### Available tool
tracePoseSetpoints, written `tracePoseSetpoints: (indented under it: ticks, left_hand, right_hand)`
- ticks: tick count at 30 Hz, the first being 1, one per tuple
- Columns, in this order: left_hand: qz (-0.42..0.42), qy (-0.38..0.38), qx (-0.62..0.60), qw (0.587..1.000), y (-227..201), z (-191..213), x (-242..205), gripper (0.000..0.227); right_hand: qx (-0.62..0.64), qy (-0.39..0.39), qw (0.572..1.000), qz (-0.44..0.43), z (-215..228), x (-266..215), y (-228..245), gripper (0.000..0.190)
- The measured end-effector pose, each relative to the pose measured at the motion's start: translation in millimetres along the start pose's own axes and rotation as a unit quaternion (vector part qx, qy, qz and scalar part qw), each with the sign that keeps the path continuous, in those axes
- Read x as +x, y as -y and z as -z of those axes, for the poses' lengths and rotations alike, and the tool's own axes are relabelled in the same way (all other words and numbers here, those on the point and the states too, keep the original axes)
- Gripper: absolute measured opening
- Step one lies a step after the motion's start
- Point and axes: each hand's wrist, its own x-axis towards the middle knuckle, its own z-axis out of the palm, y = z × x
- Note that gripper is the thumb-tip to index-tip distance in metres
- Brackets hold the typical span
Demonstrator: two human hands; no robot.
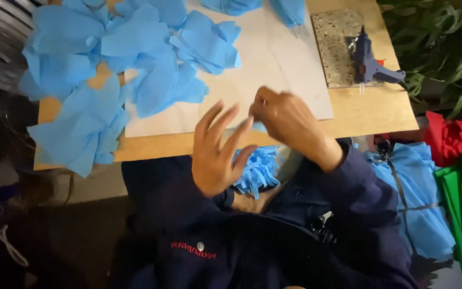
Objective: Preparing blue fabric elements by gluing them together using a hot glue gun and trimming with scissors.
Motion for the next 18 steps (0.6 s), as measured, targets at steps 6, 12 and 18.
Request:
tracePoseSetpoints:
  ticks: [6,12,18]
  left_hand:
    - [0.169,0.280,-0.133,0.936,11,-42,-8,0.043]
    - [0.342,0.218,-0.222,0.887,24,-87,-22,0.017]
    - [0.488,0.072,-0.325,0.807,10,-110,6,0.019]
  right_hand:
    - [0.074,-0.019,0.997,-0.010,30,-23,10,0.006]
    - [0.164,-0.223,0.936,-0.218,36,-66,-21,0.019]
    - [0.529,-0.171,0.770,-0.311,-17,-74,8,0.034]
